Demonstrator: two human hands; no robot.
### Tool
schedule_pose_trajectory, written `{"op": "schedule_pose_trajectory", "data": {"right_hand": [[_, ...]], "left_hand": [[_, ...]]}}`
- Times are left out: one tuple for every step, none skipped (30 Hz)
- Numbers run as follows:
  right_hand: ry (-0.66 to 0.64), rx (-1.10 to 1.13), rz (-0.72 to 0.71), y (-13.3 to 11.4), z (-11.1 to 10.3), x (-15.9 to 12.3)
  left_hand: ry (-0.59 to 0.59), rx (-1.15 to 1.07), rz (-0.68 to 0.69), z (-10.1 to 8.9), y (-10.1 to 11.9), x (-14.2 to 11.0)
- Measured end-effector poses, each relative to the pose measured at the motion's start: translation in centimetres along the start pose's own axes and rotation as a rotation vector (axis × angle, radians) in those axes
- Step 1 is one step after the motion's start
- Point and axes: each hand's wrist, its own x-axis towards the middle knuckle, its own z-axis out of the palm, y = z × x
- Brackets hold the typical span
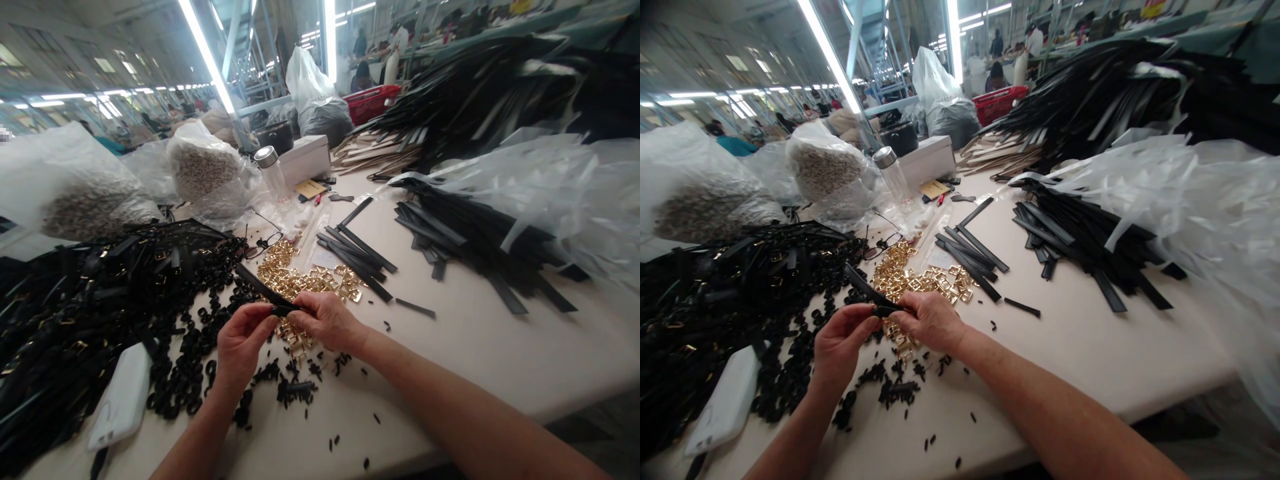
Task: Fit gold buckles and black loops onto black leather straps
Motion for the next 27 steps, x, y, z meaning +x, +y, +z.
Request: {"op": "schedule_pose_trajectory", "data": {"right_hand": [[-0.013,0.008,0.004,0.1,0.0,0.0],[-0.026,0.017,0.006,0.1,0.0,0.1],[-0.040,0.026,0.004,0.2,0.0,0.1],[-0.053,0.031,0.002,0.3,-0.1,0.1],[-0.064,0.028,0.002,0.3,-0.1,0.2],[-0.073,0.017,0.003,0.3,-0.1,0.2],[-0.079,-0.003,0.005,0.2,-0.2,0.2],[-0.083,-0.033,0.007,0.1,-0.3,0.2],[-0.085,-0.070,0.006,0.0,-0.4,0.3],[-0.085,-0.110,0.001,-0.1,-0.5,0.3],[-0.082,-0.154,-0.009,-0.2,-0.7,0.3],[-0.076,-0.200,-0.021,-0.3,-0.8,0.3],[-0.072,-0.241,-0.033,-0.4,-0.8,0.2],[-0.070,-0.274,-0.044,-0.4,-0.9,0.2],[-0.068,-0.295,-0.053,-0.4,-0.9,0.2],[-0.068,-0.305,-0.063,-0.5,-1.0,0.2],[-0.070,-0.305,-0.071,-0.5,-0.9,0.2],[-0.071,-0.297,-0.079,-0.5,-0.9,0.2],[-0.070,-0.287,-0.087,-0.5,-0.9,0.2],[-0.069,-0.277,-0.091,-0.6,-0.9,0.1],[-0.069,-0.268,-0.092,-0.6,-0.9,0.1],[-0.068,-0.262,-0.091,-0.6,-0.9,0.1],[-0.068,-0.258,-0.090,-0.6,-0.9,0.1],[-0.069,-0.259,-0.088,-0.6,-0.9,0.1],[-0.070,-0.263,-0.085,-0.6,-0.8,0.1],[-0.073,-0.270,-0.085,-0.5,-0.8,0.1],[-0.078,-0.278,-0.087,-0.5,-0.8,0.2]], "left_hand": [[-0.012,0.024,0.035,0.0,0.0,0.0],[-0.025,0.046,0.074,0.0,0.1,0.0],[-0.037,0.066,0.115,0.0,0.1,0.0],[-0.048,0.083,0.154,0.0,0.2,0.0],[-0.057,0.099,0.186,-0.1,0.2,0.1],[-0.067,0.114,0.207,-0.1,0.3,0.2],[-0.076,0.134,0.216,-0.2,0.4,0.2],[-0.085,0.157,0.215,-0.3,0.5,0.3],[-0.092,0.180,0.210,-0.4,0.6,0.3],[-0.102,0.201,0.201,-0.5,0.7,0.4],[-0.113,0.216,0.189,-0.6,0.7,0.4],[-0.125,0.224,0.173,-0.6,0.8,0.4],[-0.136,0.224,0.153,-0.7,0.8,0.5],[-0.146,0.217,0.128,-0.8,0.8,0.5],[-0.152,0.204,0.100,-0.8,0.7,0.5],[-0.157,0.186,0.069,-0.9,0.7,0.5],[-0.160,0.167,0.038,-0.9,0.6,0.5],[-0.163,0.148,0.012,-0.9,0.5,0.5],[-0.168,0.134,-0.008,-1.0,0.5,0.6],[-0.175,0.125,-0.020,-1.0,0.4,0.6],[-0.185,0.123,-0.023,-1.0,0.5,0.6],[-0.197,0.128,-0.016,-1.0,0.5,0.6],[-0.210,0.140,0.000,-1.1,0.6,0.6],[-0.227,0.159,0.023,-1.1,0.6,0.6],[-0.241,0.185,0.053,-1.2,0.7,0.6],[-0.256,0.216,0.085,-1.2,0.8,0.6],[-0.270,0.249,0.115,-1.3,0.8,0.7]]}}
